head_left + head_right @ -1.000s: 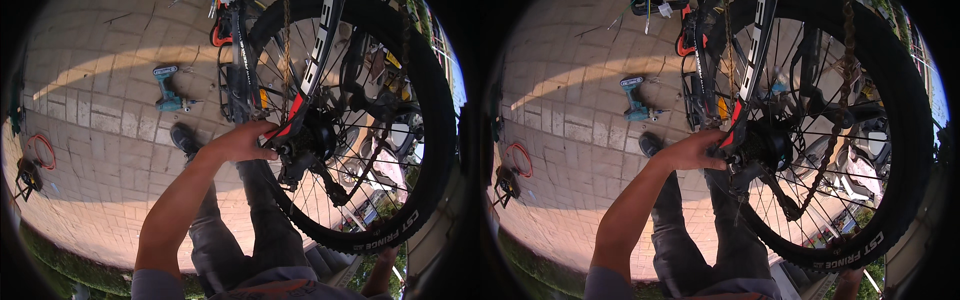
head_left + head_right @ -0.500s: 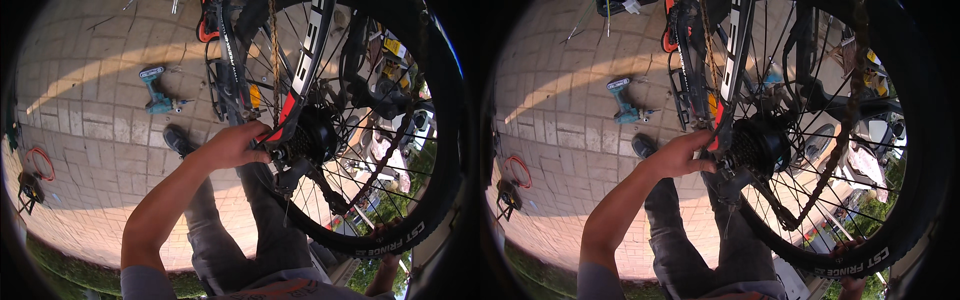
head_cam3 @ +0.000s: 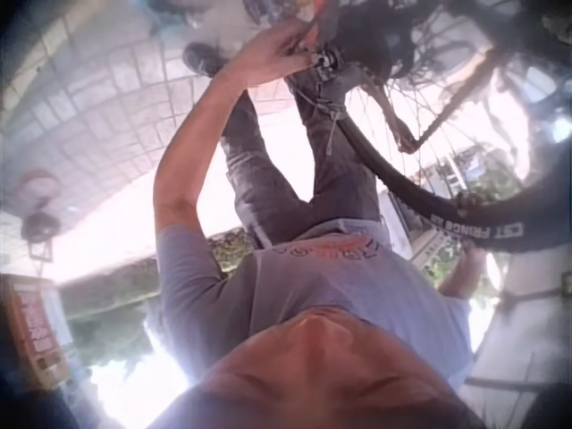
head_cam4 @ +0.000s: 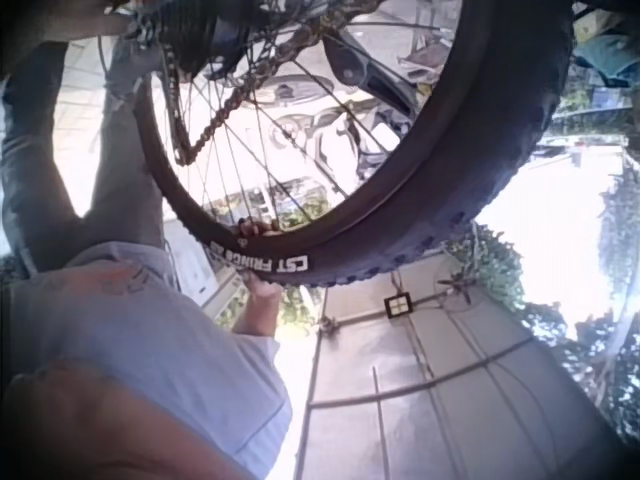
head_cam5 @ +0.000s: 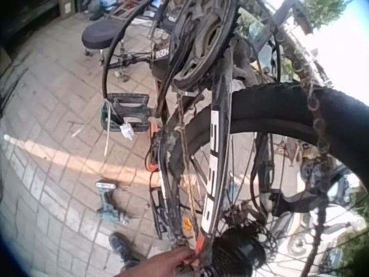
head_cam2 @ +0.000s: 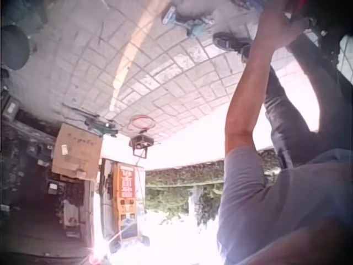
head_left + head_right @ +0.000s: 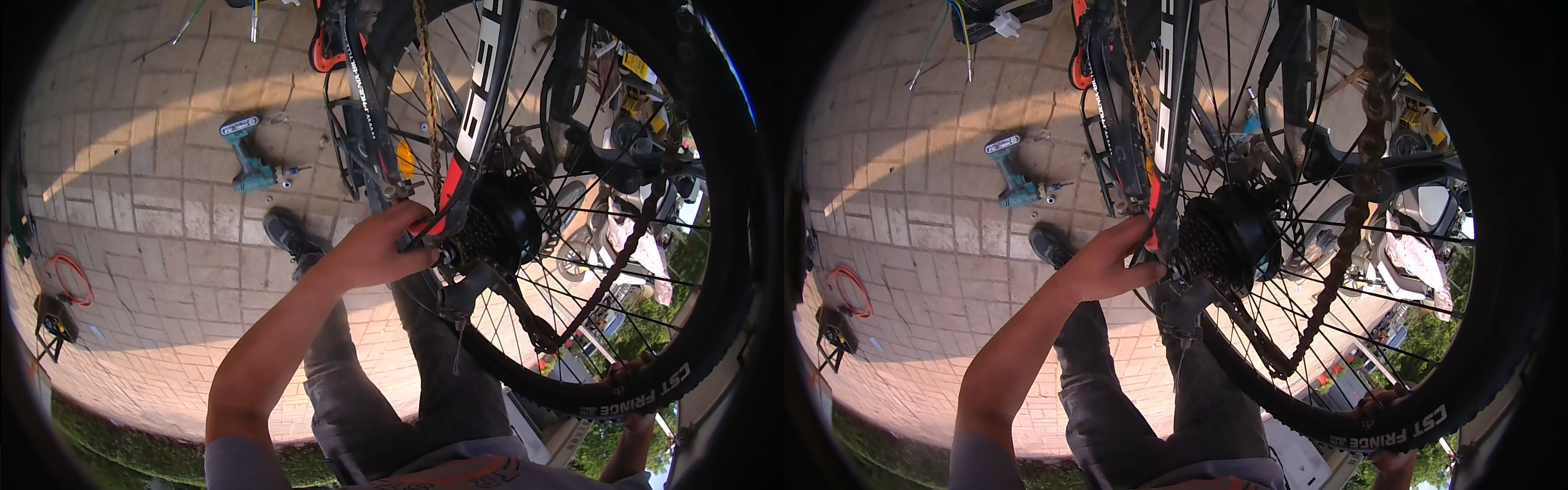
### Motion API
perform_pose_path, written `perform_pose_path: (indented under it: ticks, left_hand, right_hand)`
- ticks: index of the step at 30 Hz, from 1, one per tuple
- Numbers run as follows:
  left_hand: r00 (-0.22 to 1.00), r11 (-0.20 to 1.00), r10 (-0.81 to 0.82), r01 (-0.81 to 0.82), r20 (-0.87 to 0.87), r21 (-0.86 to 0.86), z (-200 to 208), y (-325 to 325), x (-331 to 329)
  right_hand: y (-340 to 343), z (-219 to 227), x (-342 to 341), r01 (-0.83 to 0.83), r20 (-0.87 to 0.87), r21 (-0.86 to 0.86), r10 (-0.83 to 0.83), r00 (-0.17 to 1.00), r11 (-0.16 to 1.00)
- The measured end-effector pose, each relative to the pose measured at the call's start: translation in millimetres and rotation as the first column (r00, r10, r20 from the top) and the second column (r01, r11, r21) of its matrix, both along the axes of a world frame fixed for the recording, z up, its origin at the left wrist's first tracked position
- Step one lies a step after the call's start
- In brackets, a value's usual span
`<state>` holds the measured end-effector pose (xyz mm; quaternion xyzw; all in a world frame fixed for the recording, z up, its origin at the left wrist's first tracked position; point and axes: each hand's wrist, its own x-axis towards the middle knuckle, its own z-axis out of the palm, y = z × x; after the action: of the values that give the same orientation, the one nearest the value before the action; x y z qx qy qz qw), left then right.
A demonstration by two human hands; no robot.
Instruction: The person removes the rear wheel of a mountain bike using a cordless impact wrench, then removes the tire from the rim. They install a new tire onto the rim and reattach the wheel to the bike frame, securing it with the impact wrench.
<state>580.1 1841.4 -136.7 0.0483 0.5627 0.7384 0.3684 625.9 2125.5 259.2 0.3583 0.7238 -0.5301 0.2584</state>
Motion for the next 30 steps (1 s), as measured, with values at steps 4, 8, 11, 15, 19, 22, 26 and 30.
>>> perform_pose_path:
  ticks: [4,8,11,15,19,22,26,30]
  left_hand:
    - [0.996,0.995,-0.085,0.087,0.034,-0.056,3.7,-0.3,-12.0]
    - [0.997,0.989,-0.075,0.072,-0.014,-0.129,11.0,1.4,-14.7]
    - [0.998,0.986,-0.045,0.039,-0.038,-0.165,10.6,5.2,-12.8]
    - [0.996,0.976,-0.085,0.081,-0.014,-0.2,13.8,4.1,-17.2]
    - [0.995,0.982,-0.092,0.097,0.04,-0.159,16.1,-0.4,-17.2]
    - [0.996,0.986,0.019,-0.004,0.085,-0.167,24.9,-7.9,-7.8]
    - [0.887,0.859,0.407,-0.453,-0.219,-0.239,45.5,2.2,33.3]
    - [0.751,0.775,0.414,-0.587,-0.515,-0.233,52.1,15.0,50.6]
  right_hand:
    - [1.4,-5.9,-1.4,-0.12,-0.039,-0.024,0.119,0.992,0.992]
    - [5.2,-1.9,0.9,-0.221,0.004,0.099,0.221,0.975,0.97]
    - [-3.1,-1.4,-2.5,-0.187,0.027,0.088,0.186,0.982,0.978]
    - [-0.6,0.1,3.7,-0.046,0.026,-0.032,0.047,0.999,0.998]
    - [26.7,8.8,13.9,-0.202,0.051,-0.045,0.204,0.978,0.978]
    - [56.6,15.6,15.5,-0.414,0.079,-0.016,0.414,0.907,0.91]
    - [40.4,3.1,16.6,-0.148,-0.005,-0.144,0.148,0.989,0.979]
    - [31.0,-3.6,10.6,-0.105,-0.046,-0.047,0.103,0.994,0.993]
